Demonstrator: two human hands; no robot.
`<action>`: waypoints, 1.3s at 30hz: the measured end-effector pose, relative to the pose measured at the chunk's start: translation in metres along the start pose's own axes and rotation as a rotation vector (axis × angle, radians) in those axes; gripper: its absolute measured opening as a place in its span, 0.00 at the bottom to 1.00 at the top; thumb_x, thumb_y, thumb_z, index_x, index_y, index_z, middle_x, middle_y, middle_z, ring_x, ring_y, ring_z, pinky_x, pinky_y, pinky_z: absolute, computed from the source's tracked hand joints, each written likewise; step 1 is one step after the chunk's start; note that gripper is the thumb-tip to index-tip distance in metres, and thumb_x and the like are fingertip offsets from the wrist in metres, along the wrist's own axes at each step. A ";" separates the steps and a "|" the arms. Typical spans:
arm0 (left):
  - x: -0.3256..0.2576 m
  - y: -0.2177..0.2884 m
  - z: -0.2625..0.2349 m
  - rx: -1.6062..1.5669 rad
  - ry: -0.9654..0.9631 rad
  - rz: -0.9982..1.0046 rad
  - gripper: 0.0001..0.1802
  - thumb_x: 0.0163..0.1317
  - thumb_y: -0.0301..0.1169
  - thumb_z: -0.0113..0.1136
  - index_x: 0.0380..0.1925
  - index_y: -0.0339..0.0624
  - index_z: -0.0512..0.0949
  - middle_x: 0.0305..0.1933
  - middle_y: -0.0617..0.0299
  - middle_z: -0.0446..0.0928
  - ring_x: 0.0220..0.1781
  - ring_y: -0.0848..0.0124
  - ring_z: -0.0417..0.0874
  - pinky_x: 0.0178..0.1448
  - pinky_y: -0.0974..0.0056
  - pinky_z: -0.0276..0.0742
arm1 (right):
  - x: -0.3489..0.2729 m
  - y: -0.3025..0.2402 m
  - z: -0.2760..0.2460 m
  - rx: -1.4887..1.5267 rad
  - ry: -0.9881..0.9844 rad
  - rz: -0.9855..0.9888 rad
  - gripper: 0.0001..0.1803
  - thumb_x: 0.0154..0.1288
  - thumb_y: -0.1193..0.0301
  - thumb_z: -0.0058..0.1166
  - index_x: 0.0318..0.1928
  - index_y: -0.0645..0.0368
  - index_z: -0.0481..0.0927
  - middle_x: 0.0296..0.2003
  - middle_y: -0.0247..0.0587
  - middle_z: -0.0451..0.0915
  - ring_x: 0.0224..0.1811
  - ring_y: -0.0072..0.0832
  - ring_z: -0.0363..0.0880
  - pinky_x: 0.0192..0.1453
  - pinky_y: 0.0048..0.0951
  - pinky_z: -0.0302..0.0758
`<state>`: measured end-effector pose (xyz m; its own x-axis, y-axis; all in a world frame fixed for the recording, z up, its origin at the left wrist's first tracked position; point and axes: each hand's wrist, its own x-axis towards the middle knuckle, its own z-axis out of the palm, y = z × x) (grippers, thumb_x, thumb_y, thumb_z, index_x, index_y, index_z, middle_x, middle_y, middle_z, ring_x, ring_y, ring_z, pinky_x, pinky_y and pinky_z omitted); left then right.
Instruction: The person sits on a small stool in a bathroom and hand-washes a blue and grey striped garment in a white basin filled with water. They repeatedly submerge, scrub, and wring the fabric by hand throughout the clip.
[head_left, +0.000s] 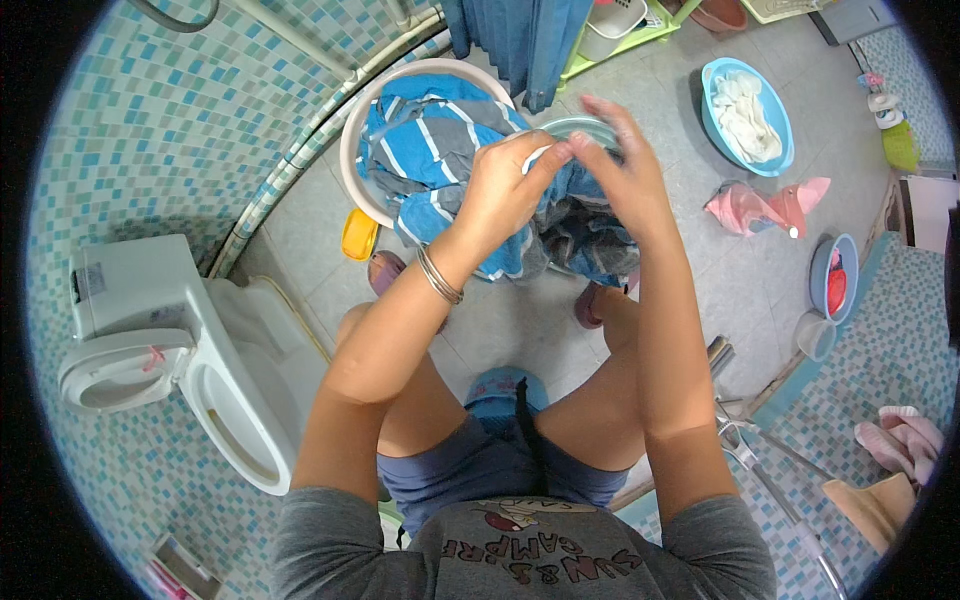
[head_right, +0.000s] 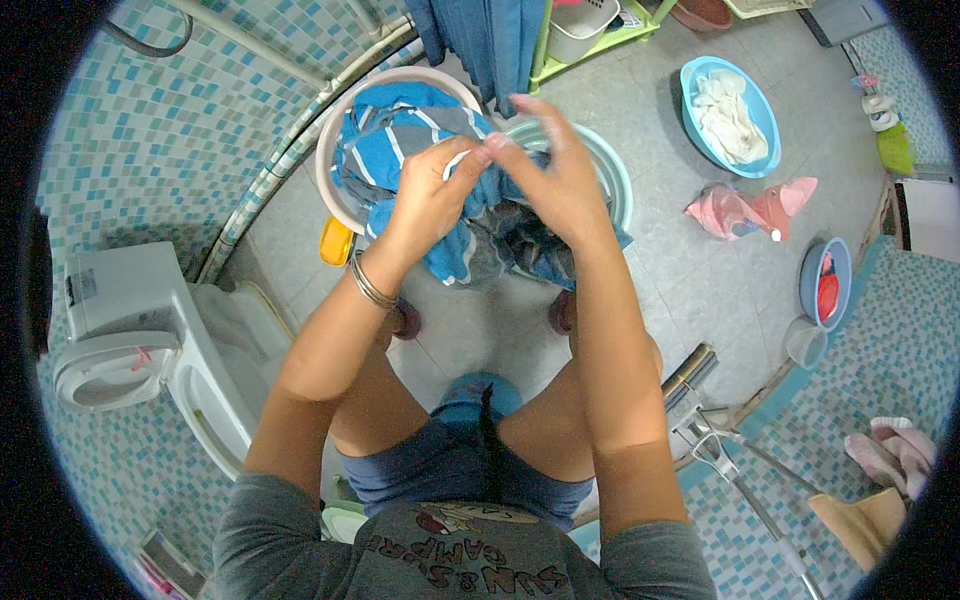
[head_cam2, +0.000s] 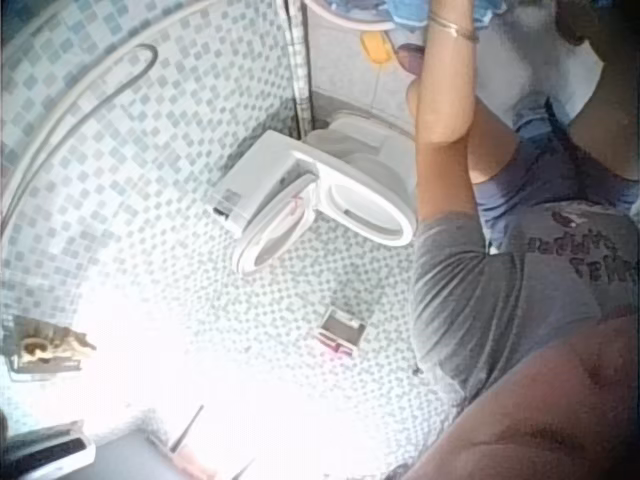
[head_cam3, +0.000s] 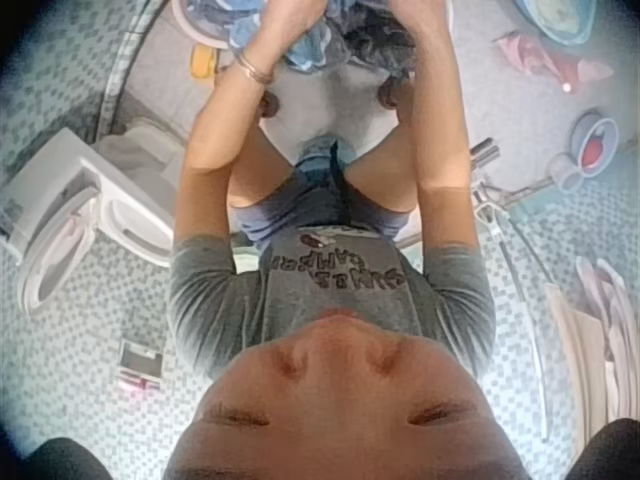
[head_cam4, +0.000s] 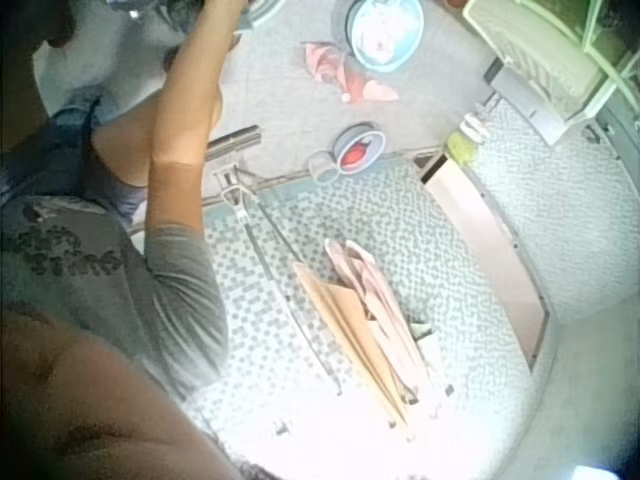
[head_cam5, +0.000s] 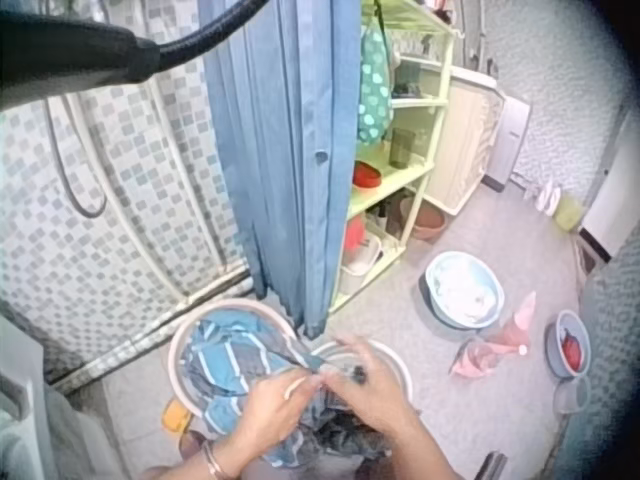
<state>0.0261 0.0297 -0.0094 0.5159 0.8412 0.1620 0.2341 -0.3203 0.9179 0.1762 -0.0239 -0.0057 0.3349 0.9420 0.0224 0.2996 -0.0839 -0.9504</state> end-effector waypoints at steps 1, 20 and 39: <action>0.000 -0.001 0.000 -0.020 0.006 0.003 0.15 0.62 0.38 0.56 0.30 0.34 0.78 0.27 0.48 0.77 0.32 0.55 0.80 0.38 0.60 0.74 | -0.003 -0.004 -0.001 0.025 -0.121 -0.038 0.28 0.53 0.57 0.62 0.50 0.63 0.75 0.48 0.54 0.76 0.52 0.41 0.74 0.56 0.36 0.68; -0.027 -0.061 -0.033 0.452 -0.473 -0.336 0.19 0.56 0.42 0.61 0.35 0.34 0.79 0.43 0.42 0.77 0.46 0.48 0.77 0.50 0.56 0.73 | 0.005 0.021 -0.009 0.374 0.090 0.645 0.14 0.55 0.67 0.51 0.38 0.64 0.80 0.34 0.41 0.81 0.35 0.30 0.78 0.45 0.29 0.73; 0.002 -0.029 0.010 0.016 0.420 -0.245 0.10 0.65 0.31 0.50 0.34 0.32 0.72 0.29 0.44 0.74 0.27 0.53 0.74 0.32 0.56 0.69 | -0.028 0.006 0.070 0.590 0.197 0.389 0.09 0.57 0.73 0.49 0.37 0.65 0.77 0.26 0.35 0.74 0.31 0.22 0.70 0.38 0.26 0.69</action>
<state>0.0287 0.0360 -0.0395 0.0675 0.9948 0.0767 0.3214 -0.0945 0.9422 0.1060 -0.0276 -0.0334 0.4898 0.7992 -0.3483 -0.3859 -0.1595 -0.9087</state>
